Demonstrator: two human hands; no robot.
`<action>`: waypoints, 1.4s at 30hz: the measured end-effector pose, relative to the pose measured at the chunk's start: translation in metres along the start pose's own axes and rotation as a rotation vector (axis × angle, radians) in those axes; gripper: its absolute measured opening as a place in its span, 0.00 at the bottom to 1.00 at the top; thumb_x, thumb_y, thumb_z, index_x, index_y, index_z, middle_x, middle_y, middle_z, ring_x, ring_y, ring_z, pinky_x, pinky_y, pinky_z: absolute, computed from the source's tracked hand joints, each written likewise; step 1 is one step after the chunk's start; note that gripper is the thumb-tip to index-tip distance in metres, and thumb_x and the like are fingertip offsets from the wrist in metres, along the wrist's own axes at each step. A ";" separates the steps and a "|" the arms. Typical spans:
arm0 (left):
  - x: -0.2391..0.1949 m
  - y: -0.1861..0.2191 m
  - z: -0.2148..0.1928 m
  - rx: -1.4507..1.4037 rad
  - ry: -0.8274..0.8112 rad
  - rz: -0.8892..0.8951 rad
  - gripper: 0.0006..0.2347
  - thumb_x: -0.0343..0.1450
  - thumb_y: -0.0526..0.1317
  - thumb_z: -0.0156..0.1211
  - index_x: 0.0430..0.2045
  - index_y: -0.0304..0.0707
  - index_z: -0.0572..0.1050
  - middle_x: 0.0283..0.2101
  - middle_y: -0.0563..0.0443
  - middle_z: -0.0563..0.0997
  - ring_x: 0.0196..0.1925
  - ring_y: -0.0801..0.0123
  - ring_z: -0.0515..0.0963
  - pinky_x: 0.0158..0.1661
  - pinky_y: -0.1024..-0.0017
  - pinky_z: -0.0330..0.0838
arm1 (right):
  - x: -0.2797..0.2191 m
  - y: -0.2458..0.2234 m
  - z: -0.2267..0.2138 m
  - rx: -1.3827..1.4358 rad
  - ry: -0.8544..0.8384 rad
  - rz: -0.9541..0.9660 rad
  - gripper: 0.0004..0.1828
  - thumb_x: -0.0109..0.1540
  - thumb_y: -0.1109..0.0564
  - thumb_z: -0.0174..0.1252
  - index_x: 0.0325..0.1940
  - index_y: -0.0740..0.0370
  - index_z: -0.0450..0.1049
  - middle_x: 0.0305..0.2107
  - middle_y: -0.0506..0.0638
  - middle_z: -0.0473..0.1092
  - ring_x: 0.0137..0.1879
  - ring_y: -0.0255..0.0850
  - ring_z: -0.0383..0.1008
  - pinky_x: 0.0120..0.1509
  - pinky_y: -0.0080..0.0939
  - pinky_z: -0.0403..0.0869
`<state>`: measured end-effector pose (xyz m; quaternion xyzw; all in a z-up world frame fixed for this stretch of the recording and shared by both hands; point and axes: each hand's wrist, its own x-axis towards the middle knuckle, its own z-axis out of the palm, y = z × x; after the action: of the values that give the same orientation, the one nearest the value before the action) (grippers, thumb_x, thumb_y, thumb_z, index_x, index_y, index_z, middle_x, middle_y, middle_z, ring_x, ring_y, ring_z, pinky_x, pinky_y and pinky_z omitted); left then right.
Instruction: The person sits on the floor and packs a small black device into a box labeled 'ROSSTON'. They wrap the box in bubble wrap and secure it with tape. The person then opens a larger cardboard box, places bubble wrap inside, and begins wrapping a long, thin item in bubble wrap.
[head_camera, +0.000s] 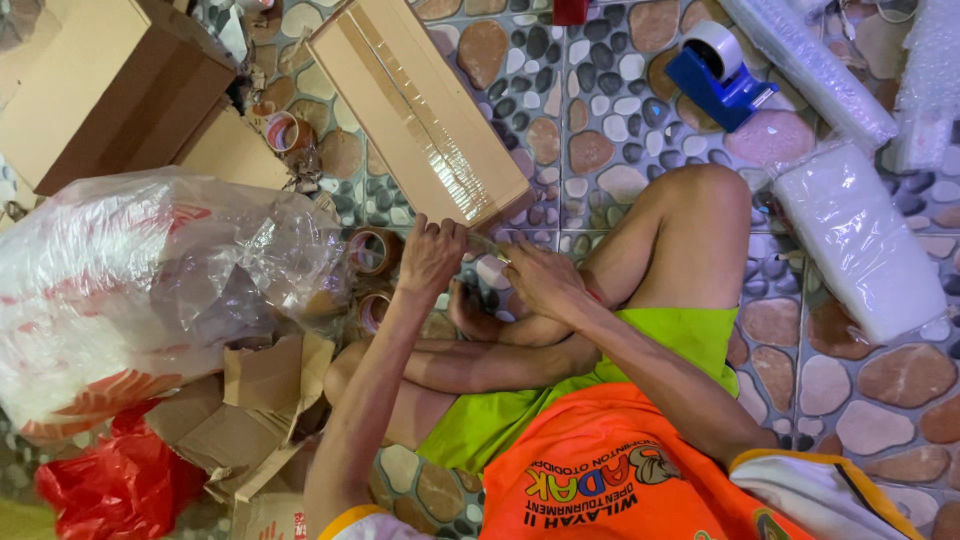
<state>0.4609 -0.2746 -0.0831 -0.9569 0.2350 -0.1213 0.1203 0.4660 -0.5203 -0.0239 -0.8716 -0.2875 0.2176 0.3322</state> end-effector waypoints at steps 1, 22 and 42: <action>0.000 0.000 -0.001 0.002 0.001 -0.001 0.01 0.65 0.36 0.61 0.26 0.42 0.76 0.25 0.50 0.74 0.22 0.61 0.79 0.49 0.52 0.68 | 0.003 -0.002 0.000 -0.001 0.001 -0.002 0.23 0.68 0.49 0.51 0.67 0.55 0.69 0.51 0.64 0.74 0.52 0.65 0.79 0.50 0.68 0.77; 0.005 -0.013 -0.006 -0.171 0.134 -0.169 0.10 0.70 0.44 0.65 0.24 0.38 0.76 0.25 0.48 0.72 0.27 0.55 0.81 0.50 0.50 0.71 | 0.002 0.002 -0.104 -0.026 -0.208 0.328 0.18 0.62 0.47 0.56 0.45 0.63 0.80 0.39 0.72 0.79 0.54 0.73 0.78 0.58 0.69 0.75; 0.032 -0.143 0.037 -0.653 -0.276 -0.937 0.16 0.77 0.51 0.46 0.55 0.49 0.73 0.43 0.32 0.85 0.48 0.34 0.84 0.50 0.41 0.76 | 0.061 0.015 0.124 0.724 0.190 0.063 0.17 0.63 0.47 0.69 0.53 0.54 0.81 0.39 0.56 0.80 0.46 0.54 0.80 0.51 0.49 0.75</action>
<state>0.5594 -0.1611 -0.0709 -0.9532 -0.2055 0.0426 -0.2176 0.4457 -0.4339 -0.1307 -0.7223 -0.1330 0.2334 0.6372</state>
